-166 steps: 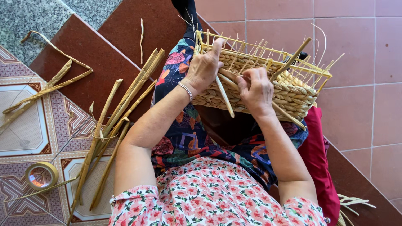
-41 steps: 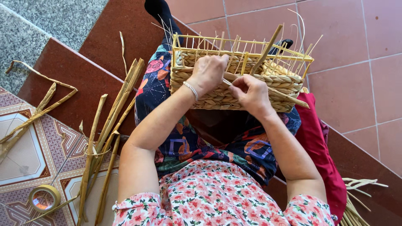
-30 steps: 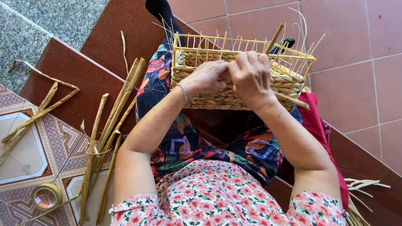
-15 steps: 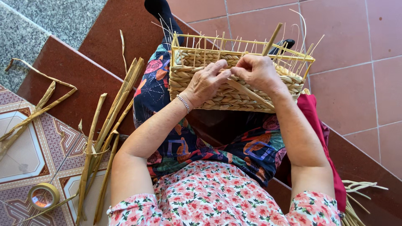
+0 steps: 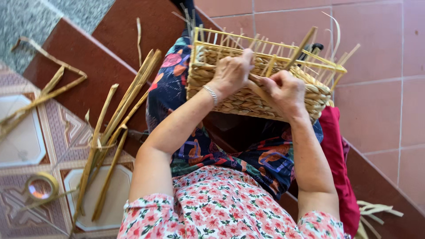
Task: The person weaves a rectangular basket using dried plant strips, interlacing them through a pre-formed frame. They periodically trim excess material with scissors and continue weaving until the basket sides are complete.
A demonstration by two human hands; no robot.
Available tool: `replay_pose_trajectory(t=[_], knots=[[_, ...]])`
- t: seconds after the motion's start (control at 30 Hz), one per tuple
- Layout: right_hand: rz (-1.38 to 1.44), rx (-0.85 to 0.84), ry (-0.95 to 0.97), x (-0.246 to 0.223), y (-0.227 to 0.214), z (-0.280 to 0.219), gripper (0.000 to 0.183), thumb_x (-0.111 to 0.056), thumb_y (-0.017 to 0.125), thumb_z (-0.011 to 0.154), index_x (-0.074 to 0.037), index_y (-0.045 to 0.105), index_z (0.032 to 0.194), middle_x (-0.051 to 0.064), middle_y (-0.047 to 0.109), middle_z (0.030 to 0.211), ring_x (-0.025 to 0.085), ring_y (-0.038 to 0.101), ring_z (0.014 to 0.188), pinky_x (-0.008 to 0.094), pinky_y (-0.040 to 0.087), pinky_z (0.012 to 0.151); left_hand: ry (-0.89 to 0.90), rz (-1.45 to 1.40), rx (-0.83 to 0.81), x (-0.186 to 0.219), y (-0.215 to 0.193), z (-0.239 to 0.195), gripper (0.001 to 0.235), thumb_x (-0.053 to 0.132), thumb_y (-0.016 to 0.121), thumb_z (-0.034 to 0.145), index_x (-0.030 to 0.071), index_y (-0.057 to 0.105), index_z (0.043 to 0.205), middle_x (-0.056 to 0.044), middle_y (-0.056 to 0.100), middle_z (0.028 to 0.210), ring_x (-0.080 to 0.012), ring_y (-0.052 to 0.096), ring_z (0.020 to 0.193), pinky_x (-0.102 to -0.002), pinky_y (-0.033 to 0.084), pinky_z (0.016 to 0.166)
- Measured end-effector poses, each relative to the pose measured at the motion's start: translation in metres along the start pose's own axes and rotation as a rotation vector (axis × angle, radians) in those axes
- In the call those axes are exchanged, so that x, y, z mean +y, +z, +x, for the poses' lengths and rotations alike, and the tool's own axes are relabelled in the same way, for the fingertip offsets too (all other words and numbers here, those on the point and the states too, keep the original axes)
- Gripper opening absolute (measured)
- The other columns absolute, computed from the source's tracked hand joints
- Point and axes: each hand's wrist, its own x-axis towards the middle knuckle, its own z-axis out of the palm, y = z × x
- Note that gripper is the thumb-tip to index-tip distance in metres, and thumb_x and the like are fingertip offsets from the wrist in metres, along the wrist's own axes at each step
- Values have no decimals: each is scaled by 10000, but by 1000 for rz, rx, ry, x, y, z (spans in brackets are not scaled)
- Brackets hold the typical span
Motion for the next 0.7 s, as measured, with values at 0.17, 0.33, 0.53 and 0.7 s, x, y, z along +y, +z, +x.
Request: replay_pose_trajectory(t=[0.17,0.33,0.53,0.7], knots=[[-97,51,-147,14,1,-8,272,-265,829,1012,-24,722,946,143,718,878,257,678,760,382,537,705,-91,105,203,19,11,0,335,159,636,882,51,530,1182,-110,701,732,-284,715,627,-408,555,496],[-149,92,-165,21,-6,-23,231,-256,838,1004,-55,747,1071,113,702,1013,259,665,943,397,533,864,2,-244,504,-3,-45,-33,296,190,615,1011,38,578,1264,-111,752,1042,-86,665,574,-223,536,489],[-209,226,-397,29,-15,-21,142,-61,775,942,-37,705,1064,107,625,1175,294,538,1255,433,438,1101,-520,249,639,-183,-127,-160,54,108,723,898,114,713,951,-93,736,892,-269,732,824,-409,592,746],[-192,229,-464,3,-7,-20,99,-20,775,951,-52,726,1031,85,655,1176,269,548,1218,424,437,1124,-1024,681,390,-256,-124,-254,274,188,813,671,107,726,917,-119,667,1041,-276,616,1011,-427,541,780]])
